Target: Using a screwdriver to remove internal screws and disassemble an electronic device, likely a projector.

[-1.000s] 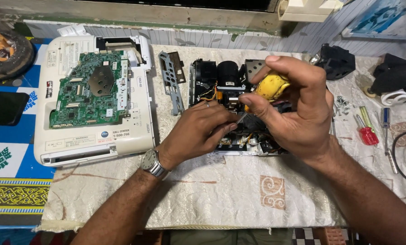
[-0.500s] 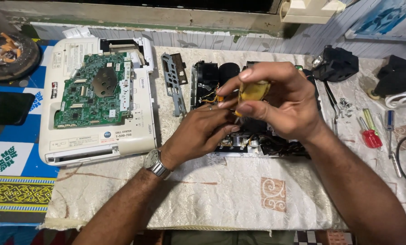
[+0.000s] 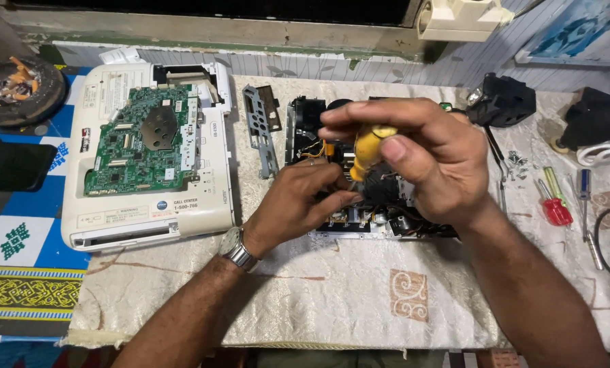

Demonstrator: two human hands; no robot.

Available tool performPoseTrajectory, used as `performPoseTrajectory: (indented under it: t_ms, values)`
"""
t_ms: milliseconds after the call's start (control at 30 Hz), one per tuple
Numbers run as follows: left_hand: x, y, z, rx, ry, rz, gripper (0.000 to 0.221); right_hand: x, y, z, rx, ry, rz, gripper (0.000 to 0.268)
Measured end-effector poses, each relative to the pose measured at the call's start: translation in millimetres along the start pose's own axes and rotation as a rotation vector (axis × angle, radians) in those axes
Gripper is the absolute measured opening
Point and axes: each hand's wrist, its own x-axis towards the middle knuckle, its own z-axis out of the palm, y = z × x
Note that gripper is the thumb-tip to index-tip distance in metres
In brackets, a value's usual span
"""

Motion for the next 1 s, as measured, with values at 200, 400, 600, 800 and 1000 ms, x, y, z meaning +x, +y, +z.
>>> performPoseTrajectory:
  t_ms: [200, 400, 600, 800, 1000]
  values:
    - [1.5, 7.4, -1.0, -0.002, 0.012, -0.008, 0.026, -5.5, 14.8, -8.9, -0.362, 0.127, -0.109, 0.028]
    - [-0.5, 3.7, -2.4, -0.090, -0.089, -0.029, 0.030, 3.3, -11.9, -1.0, -0.007, -0.014, 0.022, 0.028]
    - [-3.1, 0.2, 1.1, -0.044, -0.006, -0.109, 0.022, -1.5, 10.1, -14.7, -0.143, -0.048, -0.047, 0.050]
    - [2.6, 11.3, -1.7, -0.045, 0.043, -0.154, 0.022, 1.5, -3.6, -8.8, -0.127, -0.009, 0.023, 0.027]
    - [0.4, 10.8, -5.3, -0.096, -0.074, -0.098, 0.033, 5.3, -10.1, -11.6, -0.142, -0.089, -0.008, 0.030]
